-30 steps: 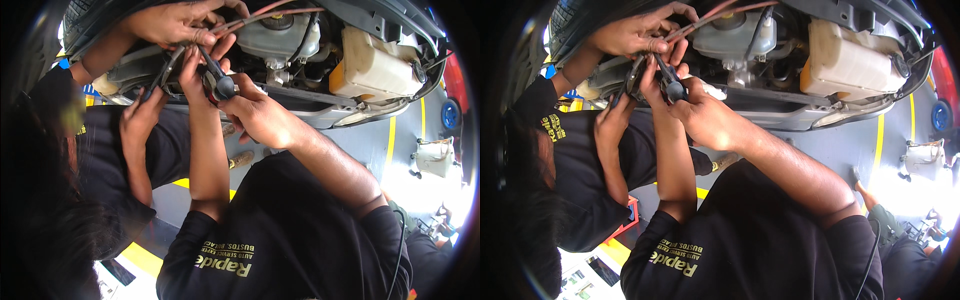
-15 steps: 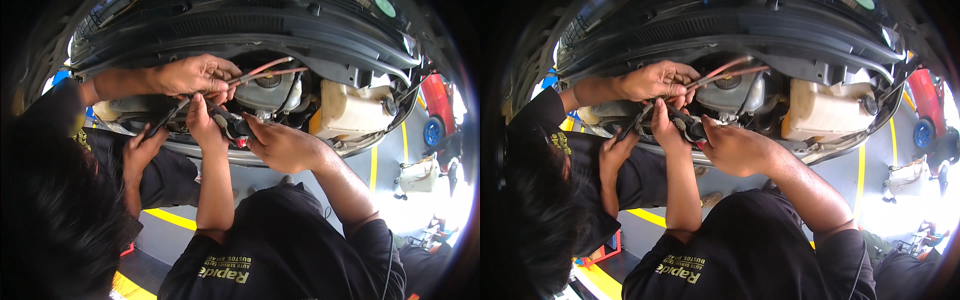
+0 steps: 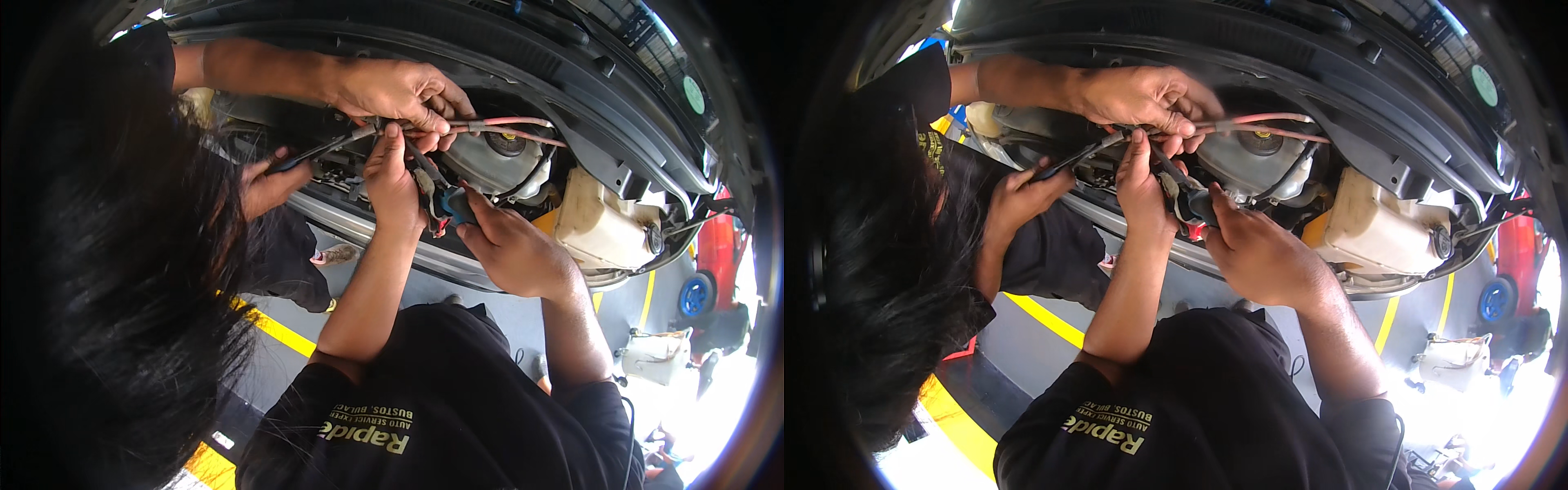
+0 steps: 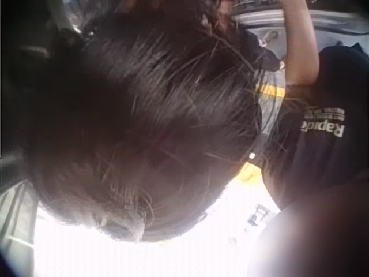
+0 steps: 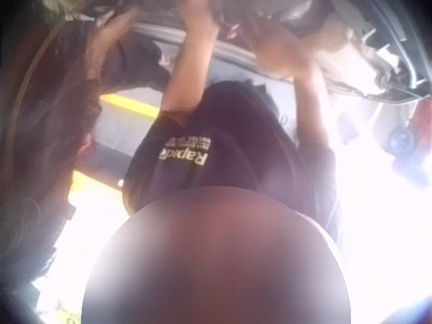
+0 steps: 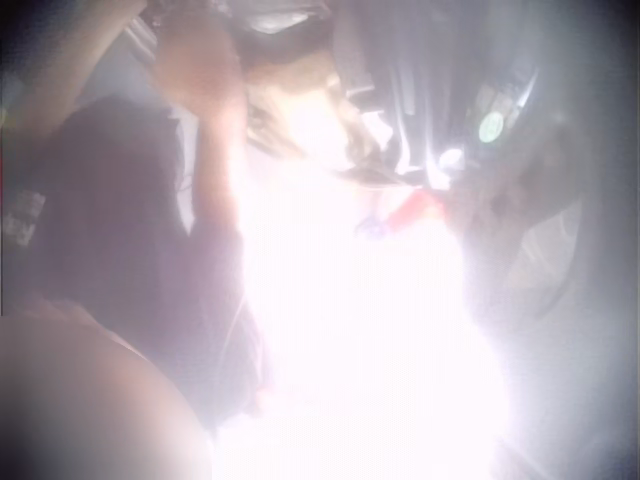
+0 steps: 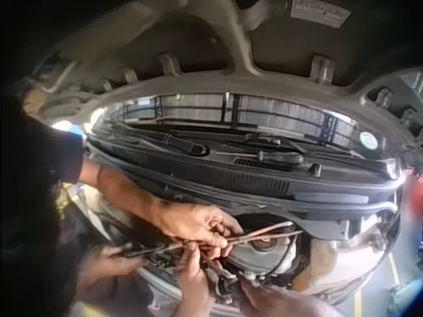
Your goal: The person retrieves a screwdriver from a tool cart and works under the hood of a silver car. They remove a plastic cover, wipe components with a cloth, and use the screwdriver and pliers to adjust parts and wires in the engine bay.
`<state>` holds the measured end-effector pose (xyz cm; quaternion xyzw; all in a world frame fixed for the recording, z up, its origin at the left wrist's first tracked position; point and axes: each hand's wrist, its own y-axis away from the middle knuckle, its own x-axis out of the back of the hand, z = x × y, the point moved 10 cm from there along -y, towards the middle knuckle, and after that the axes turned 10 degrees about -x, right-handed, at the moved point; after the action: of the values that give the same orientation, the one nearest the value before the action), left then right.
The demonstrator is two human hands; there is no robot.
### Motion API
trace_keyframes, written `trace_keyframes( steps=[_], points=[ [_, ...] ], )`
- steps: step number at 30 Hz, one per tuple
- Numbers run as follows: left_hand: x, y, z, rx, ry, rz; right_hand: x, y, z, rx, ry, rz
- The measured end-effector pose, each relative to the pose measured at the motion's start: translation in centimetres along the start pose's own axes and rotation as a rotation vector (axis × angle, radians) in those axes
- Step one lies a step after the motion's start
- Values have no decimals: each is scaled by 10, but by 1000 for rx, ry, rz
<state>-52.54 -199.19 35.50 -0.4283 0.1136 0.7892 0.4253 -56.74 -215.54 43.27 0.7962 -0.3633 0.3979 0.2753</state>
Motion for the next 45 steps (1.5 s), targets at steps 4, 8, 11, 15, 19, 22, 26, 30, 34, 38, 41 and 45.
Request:
trace_keyframes(
  steps=[4,8,11,15,19,22,26,30,34,38,41,45],
  points=[
    [-6,-2,3,-29,18,-25,0,-3,2,-20,-38,-38],
    [-1,2,-1,18,19,39,-4,-6,5,-107,-140,-152],
    [-1,5,-2,76,-14,-2,-12,-8,5,-155,-296,-223],
    [-12,3,3,48,84,14,-17,-5,4,-125,-361,-244],
    [-55,-7,-5,24,-8,-172,1,6,19,-218,-519,-165],
    [-64,-10,5,-67,5,-200,14,10,25,-259,-590,-147],
    [-65,-10,12,-70,-25,-172,21,6,17,-178,-495,-108],
    [-60,-11,16,-97,-30,-117,24,8,24,-160,-485,-63],
    [-50,-16,11,-65,-103,-123,29,15,29,-121,-174,-53],
    [-38,-21,7,-46,-217,-121,49,43,47,-249,-94,8],
    [-31,-22,6,-35,-242,-96,106,77,63,-233,-129,150],
    [-28,-25,6,-31,-233,-89,208,89,62,43,147,660]
  ],
)
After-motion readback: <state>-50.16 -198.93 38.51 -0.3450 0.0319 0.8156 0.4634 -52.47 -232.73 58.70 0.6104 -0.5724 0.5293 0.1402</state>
